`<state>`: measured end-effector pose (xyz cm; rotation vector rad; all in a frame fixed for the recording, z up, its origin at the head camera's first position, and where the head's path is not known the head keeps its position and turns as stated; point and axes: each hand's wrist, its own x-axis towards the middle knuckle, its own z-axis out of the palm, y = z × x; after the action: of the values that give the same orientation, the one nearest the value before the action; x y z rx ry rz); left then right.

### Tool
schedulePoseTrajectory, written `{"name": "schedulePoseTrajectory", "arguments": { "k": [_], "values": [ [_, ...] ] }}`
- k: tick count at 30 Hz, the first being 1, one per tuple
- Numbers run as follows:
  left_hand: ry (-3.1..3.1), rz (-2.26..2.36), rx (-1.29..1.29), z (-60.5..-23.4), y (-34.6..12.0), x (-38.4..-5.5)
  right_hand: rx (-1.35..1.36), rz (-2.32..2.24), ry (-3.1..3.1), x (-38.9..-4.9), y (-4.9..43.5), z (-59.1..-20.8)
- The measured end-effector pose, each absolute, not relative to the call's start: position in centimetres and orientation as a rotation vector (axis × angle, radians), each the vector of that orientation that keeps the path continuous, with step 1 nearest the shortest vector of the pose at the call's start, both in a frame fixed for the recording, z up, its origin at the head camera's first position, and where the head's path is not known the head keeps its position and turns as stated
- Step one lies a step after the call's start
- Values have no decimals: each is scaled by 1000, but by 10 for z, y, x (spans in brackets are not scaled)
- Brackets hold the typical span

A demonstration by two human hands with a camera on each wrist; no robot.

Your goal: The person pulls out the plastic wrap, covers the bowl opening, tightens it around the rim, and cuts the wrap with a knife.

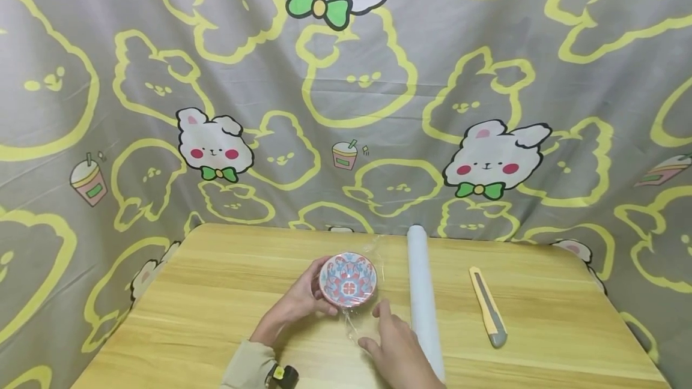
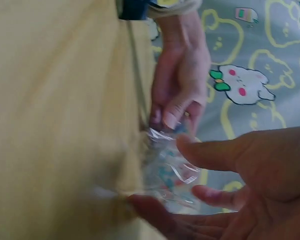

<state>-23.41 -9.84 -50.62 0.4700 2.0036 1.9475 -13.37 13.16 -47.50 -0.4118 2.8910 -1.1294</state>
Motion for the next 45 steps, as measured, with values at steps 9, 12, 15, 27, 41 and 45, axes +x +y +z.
{"name": "schedulePoseTrajectory", "arguments": {
  "k": [9,12,15,27,41,45],
  "values": [
    [2072,1970,450,-507,-93,-236,-450,-1161,3032,-135,119,-478],
    [2089,1972,442,-507,-91,-237,-428,-1139,3072,-134,120,-473],
    [2095,1977,439,-507,-90,-239,-408,-1148,3086,-132,123,-467],
    [2098,1982,420,-509,-87,-242,-400,-1145,3059,-137,130,-464],
    [2232,1680,574,-497,-91,-227,-456,-1110,3000,-141,122,-495],
    [2567,1513,481,-495,-74,-218,-458,-1244,2851,-144,124,-493]
  ]
}}
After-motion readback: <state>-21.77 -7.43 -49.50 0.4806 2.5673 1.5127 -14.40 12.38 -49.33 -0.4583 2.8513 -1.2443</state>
